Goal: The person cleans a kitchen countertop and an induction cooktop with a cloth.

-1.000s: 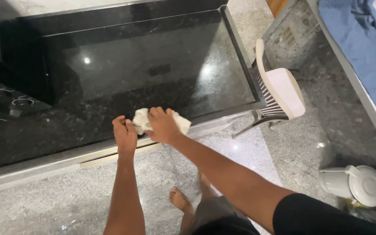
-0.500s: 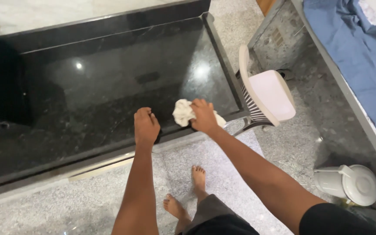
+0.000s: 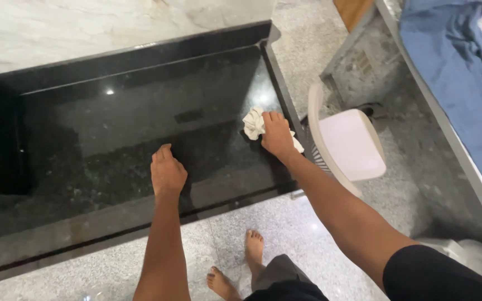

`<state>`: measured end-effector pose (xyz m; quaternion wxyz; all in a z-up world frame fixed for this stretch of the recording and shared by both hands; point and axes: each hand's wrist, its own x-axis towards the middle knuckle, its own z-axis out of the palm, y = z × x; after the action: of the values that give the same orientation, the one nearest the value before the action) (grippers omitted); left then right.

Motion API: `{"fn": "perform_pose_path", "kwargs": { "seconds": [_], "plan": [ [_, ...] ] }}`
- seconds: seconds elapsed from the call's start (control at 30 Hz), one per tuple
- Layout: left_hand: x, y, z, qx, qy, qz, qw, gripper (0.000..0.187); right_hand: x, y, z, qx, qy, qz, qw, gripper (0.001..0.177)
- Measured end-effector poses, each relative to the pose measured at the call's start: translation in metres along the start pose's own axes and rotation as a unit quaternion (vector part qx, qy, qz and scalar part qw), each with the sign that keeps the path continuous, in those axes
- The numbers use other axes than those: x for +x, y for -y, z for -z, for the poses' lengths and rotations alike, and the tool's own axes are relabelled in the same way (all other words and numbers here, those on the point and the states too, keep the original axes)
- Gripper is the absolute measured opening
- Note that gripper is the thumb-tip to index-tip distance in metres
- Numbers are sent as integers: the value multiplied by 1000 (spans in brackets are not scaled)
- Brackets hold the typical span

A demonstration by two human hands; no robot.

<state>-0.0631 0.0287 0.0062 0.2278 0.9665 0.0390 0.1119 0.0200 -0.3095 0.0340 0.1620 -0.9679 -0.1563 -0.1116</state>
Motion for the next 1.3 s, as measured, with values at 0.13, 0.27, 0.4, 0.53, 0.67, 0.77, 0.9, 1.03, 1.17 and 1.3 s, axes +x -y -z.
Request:
{"fn": "perform_pose_path", "kwargs": {
  "seconds": [0.13,0.27,0.4,0.53,0.67,0.77,0.9,1.03,1.17,1.3],
  "plan": [
    [25,3,-7,-2,-8,-3,1000,47,42,-12,-16,2,6,10,1000,54],
    [56,1,-17,35,-35,-7,999,44,77,-18,-21,-4,10,13,1000,51],
    [91,7,-24,36,-74,-9,997,43,116,-26,-30,21,-15,33,999,55],
    [124,35,-36,30,-125,-42,991,34,158,-33,-44,16,-26,37,999,51],
    [152,48,-33,-32,-136,-61,988,24,191,-37,-56,-7,-22,34,999,48],
    [165,51,-39,-58,-152,-59,985,23,211,-41,-63,-15,-22,46,999,47],
    [171,41,-31,-100,-157,-23,982,24,239,-39,-67,-29,-24,60,998,48],
    [178,39,-25,-97,-137,-34,985,30,244,-38,-71,-41,-29,64,997,48],
    [176,42,-28,-86,-132,-44,986,31,243,-38,-72,-40,-40,59,997,45],
    [174,42,-28,-73,-129,-33,988,31,232,-24,-72,-5,-42,81,996,43]
  ]
}}
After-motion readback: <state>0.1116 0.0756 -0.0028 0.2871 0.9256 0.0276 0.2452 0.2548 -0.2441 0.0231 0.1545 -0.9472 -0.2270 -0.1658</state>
